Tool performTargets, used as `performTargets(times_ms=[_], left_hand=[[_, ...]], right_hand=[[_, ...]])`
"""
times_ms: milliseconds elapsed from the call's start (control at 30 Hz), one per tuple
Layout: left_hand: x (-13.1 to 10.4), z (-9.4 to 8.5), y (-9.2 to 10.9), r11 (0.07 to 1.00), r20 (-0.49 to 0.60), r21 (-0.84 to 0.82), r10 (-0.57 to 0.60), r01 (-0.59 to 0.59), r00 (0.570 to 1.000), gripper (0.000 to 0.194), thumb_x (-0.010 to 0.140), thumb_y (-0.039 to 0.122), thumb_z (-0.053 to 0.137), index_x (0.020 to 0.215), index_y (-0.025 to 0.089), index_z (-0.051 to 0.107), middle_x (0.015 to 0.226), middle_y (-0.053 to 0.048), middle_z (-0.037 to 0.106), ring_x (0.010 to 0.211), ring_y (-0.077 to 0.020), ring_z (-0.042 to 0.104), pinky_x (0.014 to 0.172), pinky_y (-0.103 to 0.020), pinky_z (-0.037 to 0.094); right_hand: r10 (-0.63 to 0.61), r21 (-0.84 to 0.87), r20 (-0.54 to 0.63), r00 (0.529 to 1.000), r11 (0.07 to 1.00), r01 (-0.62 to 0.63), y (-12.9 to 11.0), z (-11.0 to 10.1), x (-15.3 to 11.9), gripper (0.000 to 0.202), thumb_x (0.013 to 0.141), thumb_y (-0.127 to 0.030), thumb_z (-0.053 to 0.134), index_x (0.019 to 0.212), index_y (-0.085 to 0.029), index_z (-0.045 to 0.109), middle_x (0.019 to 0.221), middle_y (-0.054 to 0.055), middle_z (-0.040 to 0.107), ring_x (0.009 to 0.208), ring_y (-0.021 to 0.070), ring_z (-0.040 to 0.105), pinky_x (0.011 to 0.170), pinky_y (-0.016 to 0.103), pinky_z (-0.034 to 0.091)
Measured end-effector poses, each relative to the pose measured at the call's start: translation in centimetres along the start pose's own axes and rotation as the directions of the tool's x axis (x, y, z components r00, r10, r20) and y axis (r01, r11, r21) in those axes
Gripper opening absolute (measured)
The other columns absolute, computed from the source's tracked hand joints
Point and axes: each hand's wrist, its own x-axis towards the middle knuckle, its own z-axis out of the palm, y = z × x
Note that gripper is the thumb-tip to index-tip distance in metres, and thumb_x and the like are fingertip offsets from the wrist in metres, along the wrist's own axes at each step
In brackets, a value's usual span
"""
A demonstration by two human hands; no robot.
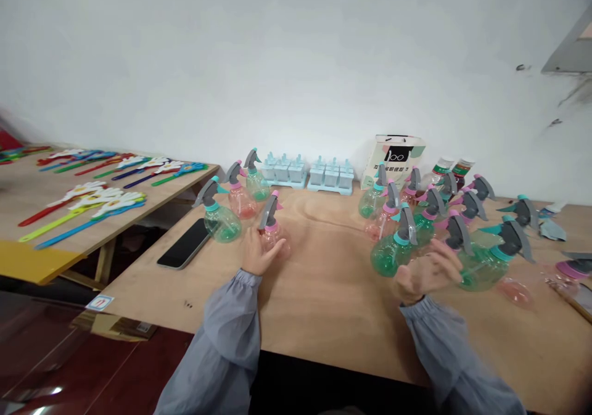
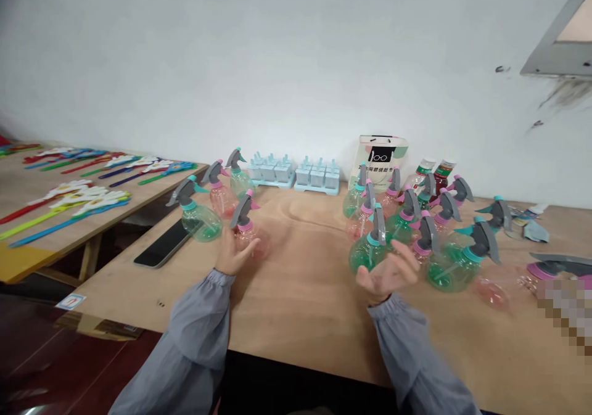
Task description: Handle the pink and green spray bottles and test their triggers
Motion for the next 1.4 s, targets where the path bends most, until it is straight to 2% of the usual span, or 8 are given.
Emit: performTargets(times_ms=[133, 300, 433, 700, 833, 933, 1100, 1400], left_hand=[[-0.6, 0.6, 0.9, 0.997, 0.031, -0.076, 0.025, -0.023, 0.999, 0.054, 0.082, 0.056, 0.062, 0.118, 0.017, 0.050, 0.105, -0.011, 0.059, 0.101, -0.0288, 0.062, 0.092, -0.049, 0.052], [-2.1, 1.9, 2.6, 0.968, 0.189, -0.179, 0.208, -0.174, 0.960, 0.052, 0.091, 0.041, 0.048, 0.137, 0.019, 0.040, 0.126, -0.016, 0.061, 0.118, -0.0299, 0.062, 0.101, -0.051, 0.051], [-2.4, 2.2, 3.3, 0.952, 0.205, -0.149, 0.294, -0.267, 0.934, 0.063, 0.087, 0.043, 0.057, 0.141, 0.016, 0.038, 0.122, -0.018, 0.064, 0.111, -0.0325, 0.065, 0.094, -0.054, 0.055], [-2.2, 1.4, 3.9, 0.918, 0.150, -0.115, 0.393, -0.379, 0.907, 0.060, 0.081, 0.051, 0.067, 0.130, 0.021, 0.052, 0.109, -0.014, 0.070, 0.094, -0.0292, 0.070, 0.079, -0.046, 0.059], [-0.3, -0.8, 1.8, 0.964, -0.302, 0.002, 0.253, -0.265, 0.919, 0.038, 0.084, 0.044, 0.063, 0.113, 0.020, 0.056, 0.105, -0.012, 0.066, 0.100, -0.0278, 0.066, 0.088, -0.047, 0.054], [2.8, -3.3, -0.8, 0.987, -0.605, 0.084, -0.059, 0.138, 0.794, 0.054, 0.082, 0.042, 0.064, 0.127, 0.016, 0.048, 0.130, -0.018, 0.055, 0.126, -0.0309, 0.054, 0.104, -0.050, 0.044], [6.5, -4.9, -3.6, 0.820, -0.399, 0.159, -0.456, 0.550, 0.795, 0.081, 0.075, 0.048, 0.072, 0.141, 0.013, 0.040, 0.141, -0.023, 0.053, 0.134, -0.0387, 0.050, 0.110, -0.055, 0.038], [2.4, 0.1, -1.2, 0.938, -0.214, 0.231, -0.209, 0.257, 0.954, 0.073, 0.075, 0.063, 0.066, 0.127, 0.014, 0.053, 0.118, -0.021, 0.065, 0.118, -0.0379, 0.061, 0.100, -0.051, 0.047]], right_hand=[[-0.284, 0.276, 0.324, 0.902, 0.941, 0.197, -5.8, 4.3, -1.5, 0.023, 0.086, -0.031, 0.061, 0.108, -0.030, 0.054, 0.099, 0.003, 0.067, 0.092, 0.0225, 0.067, 0.087, 0.043, 0.047], [0.059, 0.260, 0.717, 0.695, 0.902, -0.344, -9.7, 12.8, -2.2, 0.063, 0.078, -0.037, 0.071, 0.134, -0.022, 0.047, 0.131, 0.014, 0.060, 0.124, 0.0286, 0.058, 0.104, 0.047, 0.046], [0.127, 0.309, 0.808, 0.575, 0.740, -0.598, -9.2, 16.0, -1.5, 0.066, 0.077, -0.038, 0.071, 0.136, -0.023, 0.047, 0.105, 0.004, 0.063, 0.095, 0.0200, 0.063, 0.088, 0.037, 0.054], [0.011, 0.398, 0.846, 0.533, 0.652, -0.646, -8.0, 15.6, 0.7, 0.058, 0.074, -0.026, 0.069, 0.130, -0.029, 0.056, 0.120, 0.004, 0.065, 0.079, 0.0139, 0.057, 0.079, 0.031, 0.053], [0.109, 0.341, 0.849, 0.517, 0.634, -0.694, -8.2, 15.6, 1.0, 0.048, 0.068, -0.022, 0.063, 0.116, -0.027, 0.065, 0.107, 0.003, 0.070, 0.071, 0.0144, 0.056, 0.074, 0.033, 0.052], [0.231, 0.312, 0.858, 0.458, 0.474, -0.823, -8.5, 15.1, 1.8, 0.043, 0.065, -0.028, 0.063, 0.107, -0.026, 0.069, 0.095, 0.002, 0.073, 0.076, 0.0183, 0.062, 0.074, 0.033, 0.051], [0.190, 0.187, 0.960, 0.206, 0.112, -0.976, -9.5, 14.0, 3.7, 0.047, 0.058, -0.034, 0.063, 0.104, -0.024, 0.070, 0.094, 0.005, 0.077, 0.097, 0.0263, 0.071, 0.078, 0.033, 0.054], [0.265, 0.224, 0.931, 0.250, 0.123, -0.967, -9.9, 13.8, 4.1, 0.026, 0.053, -0.033, 0.056, 0.074, -0.021, 0.064, 0.071, 0.005, 0.071, 0.072, 0.0223, 0.067, 0.067, 0.034, 0.054]])
